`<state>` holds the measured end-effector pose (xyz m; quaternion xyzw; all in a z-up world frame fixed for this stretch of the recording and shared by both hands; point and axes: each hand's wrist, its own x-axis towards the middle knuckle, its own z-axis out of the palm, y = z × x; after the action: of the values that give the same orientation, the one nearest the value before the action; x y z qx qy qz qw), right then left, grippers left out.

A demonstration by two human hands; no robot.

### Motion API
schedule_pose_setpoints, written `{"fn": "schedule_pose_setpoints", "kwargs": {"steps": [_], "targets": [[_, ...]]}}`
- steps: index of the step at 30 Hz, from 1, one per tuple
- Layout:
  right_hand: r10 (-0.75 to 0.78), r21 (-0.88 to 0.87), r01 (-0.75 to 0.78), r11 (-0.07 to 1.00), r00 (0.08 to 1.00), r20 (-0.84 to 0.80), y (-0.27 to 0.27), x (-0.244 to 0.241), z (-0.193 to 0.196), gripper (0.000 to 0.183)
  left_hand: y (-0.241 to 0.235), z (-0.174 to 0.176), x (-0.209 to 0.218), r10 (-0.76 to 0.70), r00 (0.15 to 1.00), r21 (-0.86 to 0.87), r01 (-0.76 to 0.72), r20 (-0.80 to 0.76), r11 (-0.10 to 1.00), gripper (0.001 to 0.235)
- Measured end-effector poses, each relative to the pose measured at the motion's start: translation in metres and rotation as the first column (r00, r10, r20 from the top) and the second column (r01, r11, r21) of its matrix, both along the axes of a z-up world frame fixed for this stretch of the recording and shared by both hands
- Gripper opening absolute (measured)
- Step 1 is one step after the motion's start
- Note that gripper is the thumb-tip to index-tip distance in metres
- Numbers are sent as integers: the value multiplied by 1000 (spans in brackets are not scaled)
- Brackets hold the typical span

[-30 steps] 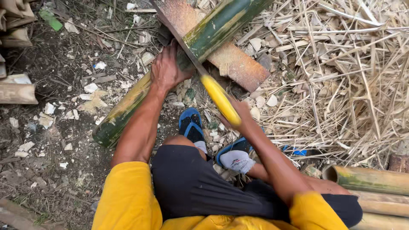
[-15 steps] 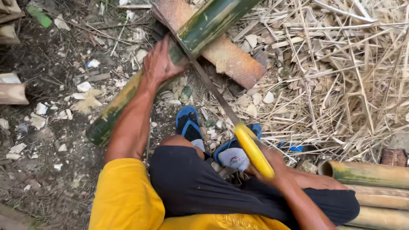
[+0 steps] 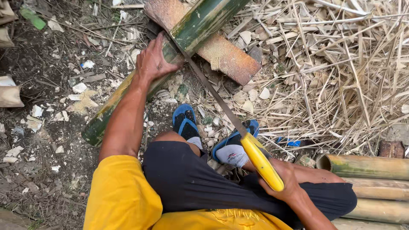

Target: The person uses a hand saw to cut a long bamboo pole into smaller sections. They hold the bamboo steady with their left hand while sawing with their right hand, repeating the process to create multiple pieces.

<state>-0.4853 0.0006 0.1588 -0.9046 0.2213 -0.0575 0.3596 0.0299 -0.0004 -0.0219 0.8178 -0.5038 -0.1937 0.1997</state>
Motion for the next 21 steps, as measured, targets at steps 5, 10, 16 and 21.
{"fn": "schedule_pose_setpoints", "kwargs": {"steps": [5,10,16,21], "targets": [[-98,126,102,987,995,-37,-53,125,-99,63,17,-11,-22,33,998,-67,-29,53,997,119],[-39,37,31,999,971,237,-79,240,-120,32,23,16,-16,81,997,81,-79,-18,994,121],[-82,114,91,989,993,-82,4,-4,-12,29,7,17,-4,36,997,75,-31,-68,997,129],[-46,74,98,992,856,-515,-16,29,-39,75,6,41,-13,120,976,160,-91,-182,983,129]]}}
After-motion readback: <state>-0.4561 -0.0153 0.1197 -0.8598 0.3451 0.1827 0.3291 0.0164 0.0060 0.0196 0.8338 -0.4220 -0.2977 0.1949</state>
